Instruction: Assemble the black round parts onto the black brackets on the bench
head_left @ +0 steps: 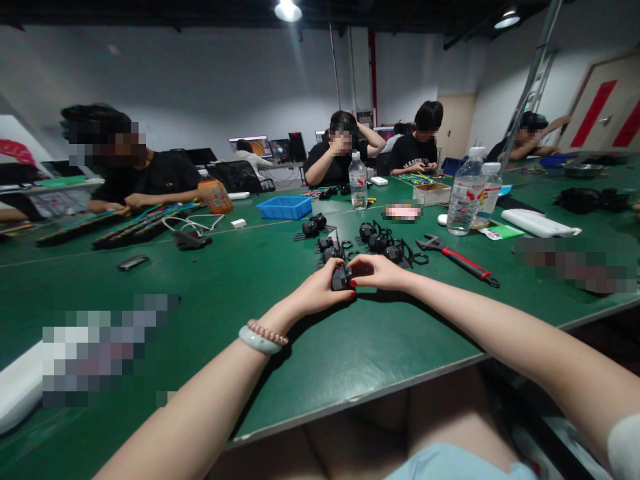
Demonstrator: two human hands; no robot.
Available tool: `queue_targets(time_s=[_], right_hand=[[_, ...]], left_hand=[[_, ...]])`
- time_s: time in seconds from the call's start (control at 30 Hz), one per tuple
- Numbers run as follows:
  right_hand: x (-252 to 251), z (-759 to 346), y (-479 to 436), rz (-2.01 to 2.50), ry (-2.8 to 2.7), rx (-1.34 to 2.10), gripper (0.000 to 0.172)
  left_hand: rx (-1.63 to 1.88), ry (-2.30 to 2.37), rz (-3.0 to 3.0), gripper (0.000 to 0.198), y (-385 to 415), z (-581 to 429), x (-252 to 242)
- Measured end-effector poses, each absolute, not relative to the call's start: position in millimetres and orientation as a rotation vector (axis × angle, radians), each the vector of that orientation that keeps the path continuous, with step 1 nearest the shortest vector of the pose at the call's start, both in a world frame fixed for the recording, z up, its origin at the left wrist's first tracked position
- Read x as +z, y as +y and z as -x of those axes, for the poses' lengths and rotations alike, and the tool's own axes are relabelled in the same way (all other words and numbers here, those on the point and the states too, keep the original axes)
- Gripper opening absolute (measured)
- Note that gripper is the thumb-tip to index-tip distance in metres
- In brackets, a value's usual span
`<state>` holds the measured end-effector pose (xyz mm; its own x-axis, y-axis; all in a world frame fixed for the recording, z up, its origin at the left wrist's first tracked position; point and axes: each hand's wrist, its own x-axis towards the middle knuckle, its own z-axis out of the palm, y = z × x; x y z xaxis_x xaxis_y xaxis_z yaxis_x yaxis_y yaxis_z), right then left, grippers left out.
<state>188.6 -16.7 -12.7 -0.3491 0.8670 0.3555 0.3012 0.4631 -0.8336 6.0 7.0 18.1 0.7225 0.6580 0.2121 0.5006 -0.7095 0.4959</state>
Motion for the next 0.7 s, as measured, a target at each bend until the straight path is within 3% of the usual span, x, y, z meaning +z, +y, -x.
queue_targets(time_s=[0.7], right_hand=[[-10.5,-187.1,-13.1,1.101,-2.035,0.537,0.031]], left_hand=[[0.507,0.867,-2.584,0.06,10.2,-5.1,15.2]])
